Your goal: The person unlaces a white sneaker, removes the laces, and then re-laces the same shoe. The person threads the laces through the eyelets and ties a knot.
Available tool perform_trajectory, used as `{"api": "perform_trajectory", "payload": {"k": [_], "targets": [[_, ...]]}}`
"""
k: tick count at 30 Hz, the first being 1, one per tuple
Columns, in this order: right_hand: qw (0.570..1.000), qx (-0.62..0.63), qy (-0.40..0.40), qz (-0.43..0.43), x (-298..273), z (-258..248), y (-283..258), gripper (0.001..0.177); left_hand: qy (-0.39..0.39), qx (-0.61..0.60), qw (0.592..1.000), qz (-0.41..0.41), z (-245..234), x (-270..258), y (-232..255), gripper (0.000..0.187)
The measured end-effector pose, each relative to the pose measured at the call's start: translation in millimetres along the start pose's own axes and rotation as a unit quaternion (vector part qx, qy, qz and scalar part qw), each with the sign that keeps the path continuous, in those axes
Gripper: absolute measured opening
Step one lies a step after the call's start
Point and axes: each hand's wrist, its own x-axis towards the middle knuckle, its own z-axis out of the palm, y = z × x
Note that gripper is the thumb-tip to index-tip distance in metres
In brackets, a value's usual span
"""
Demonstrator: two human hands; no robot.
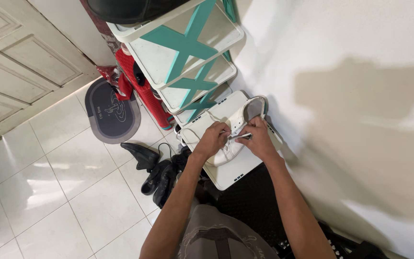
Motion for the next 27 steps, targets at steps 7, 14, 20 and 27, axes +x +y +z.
{"api": "perform_trajectory", "payload": {"k": [7, 14, 20, 27], "targets": [[0.999, 0.044, 0.001, 0.004, -6.8, 2.6, 11.3, 0.028, -0.018, 0.098, 0.991, 0.090, 3.3, 1.2, 0.2, 0.007], [0.998, 0.053, 0.008, 0.012, -5.3, 8.7, 17.4, 0.028, -0.114, 0.050, 0.992, -0.007, -10.2, 14.8, 1.4, 0.004], [0.997, 0.059, -0.001, 0.044, -1.8, 9.2, 17.1, 0.030, -0.083, 0.171, 0.975, 0.119, 0.3, 19.9, -10.2, 0.004], [0.998, 0.047, -0.001, 0.050, -1.7, 11.5, 16.1, 0.029, -0.202, 0.067, 0.974, -0.072, -10.0, 28.2, -12.4, 0.003]]}}
